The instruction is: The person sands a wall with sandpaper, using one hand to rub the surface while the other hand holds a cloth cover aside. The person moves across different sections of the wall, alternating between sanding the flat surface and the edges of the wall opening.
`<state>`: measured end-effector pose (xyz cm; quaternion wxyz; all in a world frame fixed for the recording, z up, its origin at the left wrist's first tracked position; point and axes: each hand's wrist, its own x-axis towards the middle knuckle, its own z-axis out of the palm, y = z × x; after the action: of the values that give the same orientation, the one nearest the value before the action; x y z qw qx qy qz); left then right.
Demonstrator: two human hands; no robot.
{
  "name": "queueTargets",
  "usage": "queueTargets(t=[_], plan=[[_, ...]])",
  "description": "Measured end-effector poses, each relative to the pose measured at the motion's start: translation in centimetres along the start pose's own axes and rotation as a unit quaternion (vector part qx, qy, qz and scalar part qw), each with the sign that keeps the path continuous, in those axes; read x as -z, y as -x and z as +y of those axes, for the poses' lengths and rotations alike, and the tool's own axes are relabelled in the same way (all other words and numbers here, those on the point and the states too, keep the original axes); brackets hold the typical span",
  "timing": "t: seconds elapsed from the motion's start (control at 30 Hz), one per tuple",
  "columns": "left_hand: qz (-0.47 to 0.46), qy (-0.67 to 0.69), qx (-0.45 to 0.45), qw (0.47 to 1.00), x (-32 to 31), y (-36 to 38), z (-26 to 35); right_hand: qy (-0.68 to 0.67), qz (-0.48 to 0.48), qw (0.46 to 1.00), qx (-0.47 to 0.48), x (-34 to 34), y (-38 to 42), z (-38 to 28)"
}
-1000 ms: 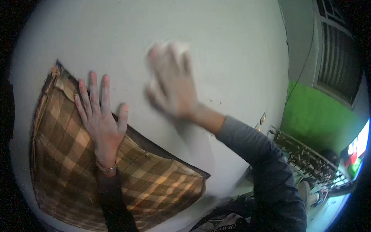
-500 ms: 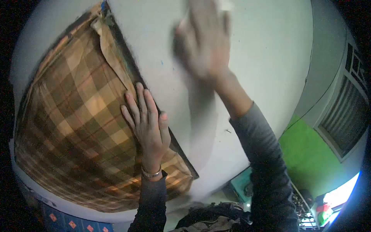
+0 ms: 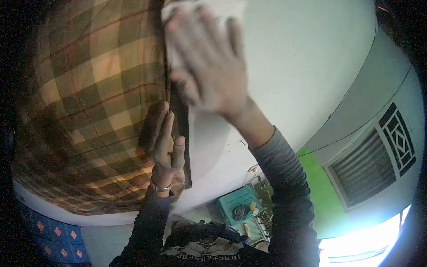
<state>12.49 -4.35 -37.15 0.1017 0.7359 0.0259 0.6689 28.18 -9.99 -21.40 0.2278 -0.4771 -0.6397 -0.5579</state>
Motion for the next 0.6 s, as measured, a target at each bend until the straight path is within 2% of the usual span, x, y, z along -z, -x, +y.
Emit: queueTargets(t=[0.03, 0.07, 0.1, 0.13, 0.17, 0.23, 0.27, 0.3, 0.37, 0.4, 0.43, 0.5, 0.57, 0.6], plan=[[0.004, 0.000, 0.006, 1.000, -0.2, 0.5, 0.1, -0.102, 0.069, 0.991, -0.045, -0.1, -0.6, 1.1], [-0.009, -0.020, 0.012, 1.000, -0.4, 1.1, 0.4, -0.072, 0.163, 0.981, -0.079, -1.4, -1.2, 3.2], [-0.023, -0.038, 0.019, 0.999, -0.6, 1.7, 0.7, 0.040, 0.363, 0.919, 0.149, -2.3, -5.3, 4.9], [-0.029, -0.053, 0.018, 0.998, -0.8, 2.1, 0.7, -0.003, 0.271, 0.962, -0.018, -1.6, -4.1, 3.8], [-0.029, -0.050, 0.024, 0.998, -0.9, 2.8, 0.8, -0.043, 0.170, 0.967, -0.185, -0.7, -2.4, 1.7], [-0.037, -0.059, 0.023, 0.997, -0.9, 3.7, 0.1, -0.052, 0.114, 0.986, -0.113, -2.0, 0.8, -2.1], [-0.038, -0.058, 0.024, 0.997, -0.7, 4.1, -0.2, -0.044, 0.044, 0.995, -0.071, -2.0, 2.7, -4.2], [-0.034, -0.054, 0.022, 0.998, -0.5, 4.5, -0.5, -0.007, 0.030, 0.999, -0.036, -2.4, 4.4, -4.9], [-0.031, -0.051, 0.020, 0.998, -0.3, 4.3, -0.4, -0.041, 0.077, 0.992, -0.088, -2.1, 4.1, -2.4], [-0.041, -0.034, 0.043, 0.998, 0.3, 3.6, 0.2, -0.016, 0.146, 0.982, -0.116, -3.0, 3.9, 0.0], [-0.053, -0.014, 0.067, 0.996, 0.7, 3.4, 0.7, -0.101, 0.173, 0.937, -0.286, -2.2, 2.4, 0.0], [-0.053, 0.007, 0.072, 0.996, 1.0, 3.6, 1.2, -0.088, 0.193, 0.925, -0.314, -3.4, 3.1, -1.2], [-0.053, 0.027, 0.067, 0.996, 1.0, 3.8, 1.2, -0.093, 0.114, 0.968, -0.204, -3.3, 4.9, -6.1], [-0.039, 0.078, 0.100, 0.991, 1.0, 4.2, 1.2, -0.039, 0.079, 0.983, -0.158, -3.6, 5.4, -7.3]])
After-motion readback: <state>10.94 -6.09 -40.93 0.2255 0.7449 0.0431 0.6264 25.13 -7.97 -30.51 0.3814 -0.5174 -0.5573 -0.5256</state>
